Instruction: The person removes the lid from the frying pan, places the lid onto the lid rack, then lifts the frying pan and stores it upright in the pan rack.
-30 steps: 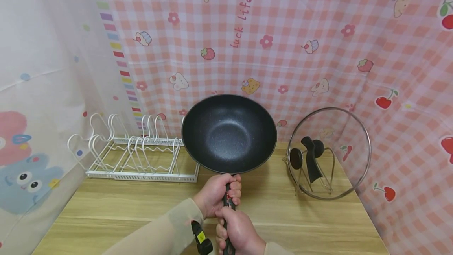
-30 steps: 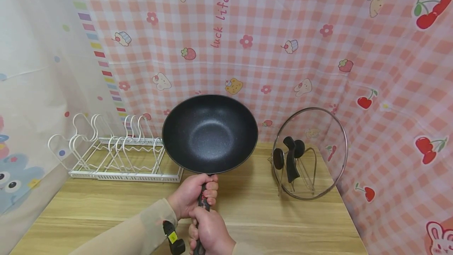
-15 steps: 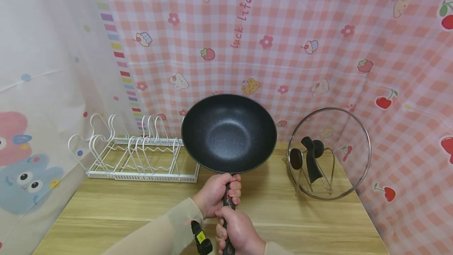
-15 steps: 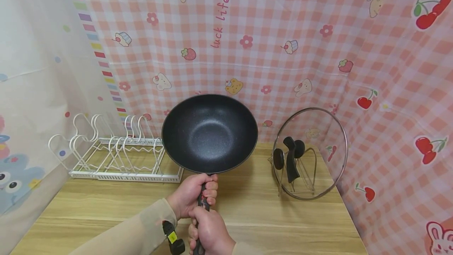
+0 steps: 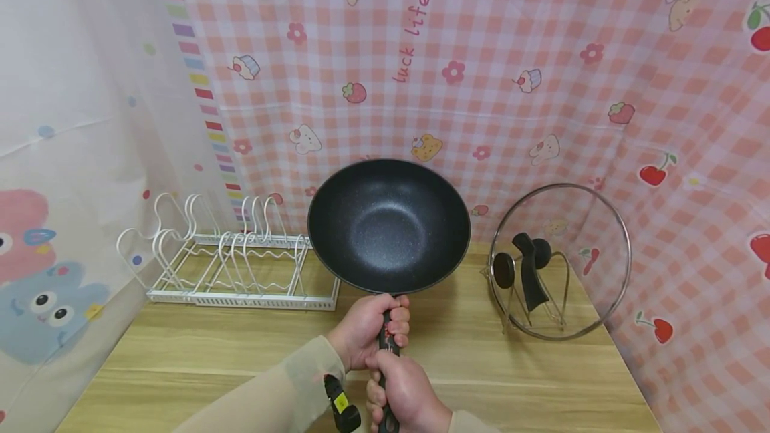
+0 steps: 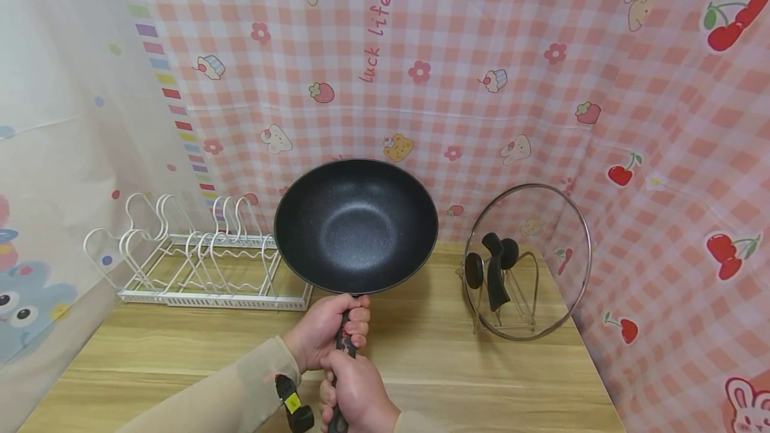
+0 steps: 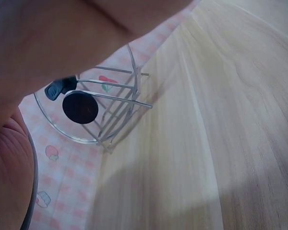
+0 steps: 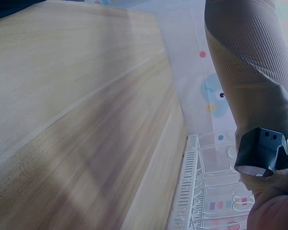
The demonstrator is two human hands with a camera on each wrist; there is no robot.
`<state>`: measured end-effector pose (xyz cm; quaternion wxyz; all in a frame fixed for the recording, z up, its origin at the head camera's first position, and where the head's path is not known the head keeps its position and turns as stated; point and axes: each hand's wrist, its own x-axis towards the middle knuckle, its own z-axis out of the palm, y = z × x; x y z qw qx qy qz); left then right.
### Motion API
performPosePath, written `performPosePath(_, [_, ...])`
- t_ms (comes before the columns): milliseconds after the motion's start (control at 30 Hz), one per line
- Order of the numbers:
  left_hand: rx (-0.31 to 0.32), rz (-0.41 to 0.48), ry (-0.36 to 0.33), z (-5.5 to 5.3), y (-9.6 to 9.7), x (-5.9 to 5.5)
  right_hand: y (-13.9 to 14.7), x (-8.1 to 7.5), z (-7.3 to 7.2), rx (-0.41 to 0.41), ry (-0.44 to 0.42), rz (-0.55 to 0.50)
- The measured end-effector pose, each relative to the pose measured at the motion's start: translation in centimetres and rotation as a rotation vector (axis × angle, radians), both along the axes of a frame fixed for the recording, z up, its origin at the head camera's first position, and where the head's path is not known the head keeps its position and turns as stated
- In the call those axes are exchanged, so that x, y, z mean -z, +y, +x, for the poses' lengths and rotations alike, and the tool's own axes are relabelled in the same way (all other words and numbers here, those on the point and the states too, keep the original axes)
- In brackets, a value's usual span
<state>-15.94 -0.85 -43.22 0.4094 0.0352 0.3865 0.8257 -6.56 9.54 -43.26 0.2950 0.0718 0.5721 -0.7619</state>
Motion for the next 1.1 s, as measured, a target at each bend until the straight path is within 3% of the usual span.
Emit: performPosePath(1100, [0.006, 0.037, 0.007, 0.1, -0.6, -1.0, -0.4, -1.3, 0.1, -0.015, 0.028, 0.006])
